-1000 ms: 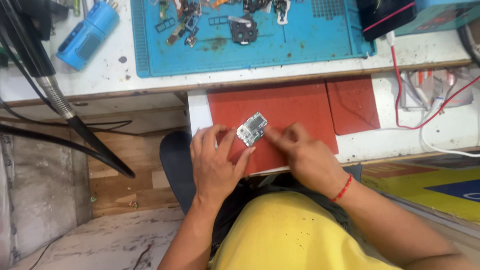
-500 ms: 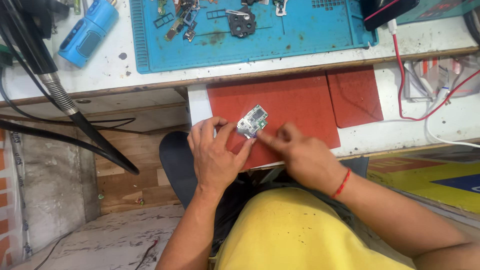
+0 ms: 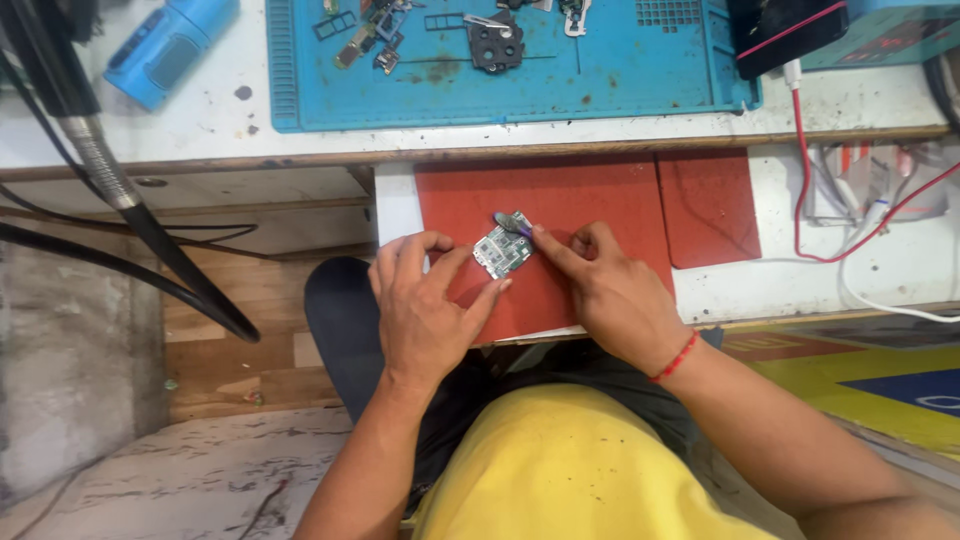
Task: The person uses a heat gun to apply hot air to a small circuit board placed on a red mat. They then use a toothbrush to scrub the surface of the board, removing residue or flux. The person flips the board over to clean the other side.
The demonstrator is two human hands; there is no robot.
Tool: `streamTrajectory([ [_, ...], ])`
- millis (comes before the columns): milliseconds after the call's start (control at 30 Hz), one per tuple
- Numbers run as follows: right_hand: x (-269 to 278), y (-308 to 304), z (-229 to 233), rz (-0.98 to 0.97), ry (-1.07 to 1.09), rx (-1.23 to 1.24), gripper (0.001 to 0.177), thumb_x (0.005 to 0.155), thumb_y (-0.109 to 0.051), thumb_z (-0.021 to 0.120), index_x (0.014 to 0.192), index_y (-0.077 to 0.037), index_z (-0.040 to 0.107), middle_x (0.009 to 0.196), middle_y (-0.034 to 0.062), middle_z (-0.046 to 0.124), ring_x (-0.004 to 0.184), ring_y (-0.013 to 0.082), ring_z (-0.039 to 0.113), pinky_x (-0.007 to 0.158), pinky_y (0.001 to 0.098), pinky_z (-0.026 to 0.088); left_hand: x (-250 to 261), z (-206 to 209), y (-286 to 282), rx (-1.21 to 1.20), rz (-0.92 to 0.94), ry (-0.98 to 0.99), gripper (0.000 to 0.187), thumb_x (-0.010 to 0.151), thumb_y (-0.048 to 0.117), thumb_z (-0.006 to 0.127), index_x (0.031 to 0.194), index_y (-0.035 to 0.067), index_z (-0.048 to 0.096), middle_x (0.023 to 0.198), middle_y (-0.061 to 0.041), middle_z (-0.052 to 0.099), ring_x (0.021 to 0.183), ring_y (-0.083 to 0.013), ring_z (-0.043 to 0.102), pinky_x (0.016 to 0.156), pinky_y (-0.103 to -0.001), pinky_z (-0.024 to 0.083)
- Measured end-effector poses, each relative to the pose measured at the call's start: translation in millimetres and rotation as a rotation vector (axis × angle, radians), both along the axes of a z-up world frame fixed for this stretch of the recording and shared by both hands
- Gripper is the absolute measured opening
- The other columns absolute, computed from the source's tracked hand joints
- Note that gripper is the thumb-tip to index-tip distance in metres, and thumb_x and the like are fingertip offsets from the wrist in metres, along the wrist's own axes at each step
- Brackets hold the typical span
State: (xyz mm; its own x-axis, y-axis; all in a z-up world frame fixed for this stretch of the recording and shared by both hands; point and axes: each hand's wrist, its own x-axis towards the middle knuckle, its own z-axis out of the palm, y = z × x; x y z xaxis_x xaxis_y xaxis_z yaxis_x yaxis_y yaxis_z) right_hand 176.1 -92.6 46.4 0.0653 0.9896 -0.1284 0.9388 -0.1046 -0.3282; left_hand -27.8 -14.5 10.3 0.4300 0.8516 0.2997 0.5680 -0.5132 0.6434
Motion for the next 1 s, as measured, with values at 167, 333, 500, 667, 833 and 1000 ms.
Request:
streamTrajectory([
  [167,-12,-7,4,0.124,0.054,-0.074,0.074,0.077,0.002,0.053,0.147,-0.023,0.054,0.11,0.0158,0.06,0.072,0.0383,0.068,0.064,0.0479,0.057,-1,0,1,0.005,0.018,0.006,0.045,0.067,0.035,0.093,0.101,0.009,0.078,0.111,-0.005,0.062,0.112,-0.0289,0.051,0.101,-0.047,0.038],
  [333,-21,-4,0,0.107,0.015,-0.1,0.073,0.082,0.005,0.052,0.15,-0.021,0.052,0.114,0.0178,0.059,0.069,0.0381,0.067,0.062,0.0467,0.057,-2,-3,-4,-0.028,0.027,-0.02,0.056,0.068,0.034,0.093,0.111,0.005,0.074,0.116,-0.008,0.061,0.115,-0.0308,0.053,0.1,-0.047,0.038],
  [500,-4,-5,2,0.026,0.018,0.167,0.061,0.089,0.001,0.055,0.147,-0.016,0.055,0.109,0.0167,0.06,0.077,0.0381,0.067,0.064,0.0459,0.056,-3,1,-2,-0.007,0.017,0.009,0.048,0.071,0.036,0.091,0.107,0.011,0.075,0.112,-0.006,0.061,0.113,-0.0297,0.051,0.099,-0.047,0.037],
  [667,-8,-4,1,0.018,0.05,0.019,0.064,0.087,0.002,0.052,0.146,-0.02,0.057,0.108,0.0158,0.061,0.07,0.0371,0.068,0.062,0.0472,0.056,0,4,3,-0.014,0.019,0.093,0.043,0.072,0.04,0.087,0.103,0.014,0.075,0.112,-0.006,0.061,0.115,-0.0296,0.05,0.099,-0.049,0.036],
  [833,-13,-8,5,0.086,0.082,0.009,0.064,0.084,0.0,0.054,0.143,-0.021,0.058,0.109,0.0161,0.061,0.069,0.0378,0.068,0.061,0.0471,0.057,1,2,4,0.003,0.039,0.098,0.046,0.07,0.042,0.087,0.103,0.013,0.075,0.113,-0.006,0.06,0.115,-0.0297,0.049,0.101,-0.051,0.035],
  [1000,-11,-4,3,0.089,0.048,-0.012,0.066,0.082,-0.001,0.054,0.145,-0.02,0.057,0.108,0.0165,0.061,0.068,0.0394,0.066,0.06,0.0489,0.056,1,-1,0,0.009,0.04,0.075,0.044,0.073,0.04,0.087,0.105,0.012,0.075,0.114,-0.005,0.059,0.115,-0.028,0.049,0.102,-0.047,0.037],
])
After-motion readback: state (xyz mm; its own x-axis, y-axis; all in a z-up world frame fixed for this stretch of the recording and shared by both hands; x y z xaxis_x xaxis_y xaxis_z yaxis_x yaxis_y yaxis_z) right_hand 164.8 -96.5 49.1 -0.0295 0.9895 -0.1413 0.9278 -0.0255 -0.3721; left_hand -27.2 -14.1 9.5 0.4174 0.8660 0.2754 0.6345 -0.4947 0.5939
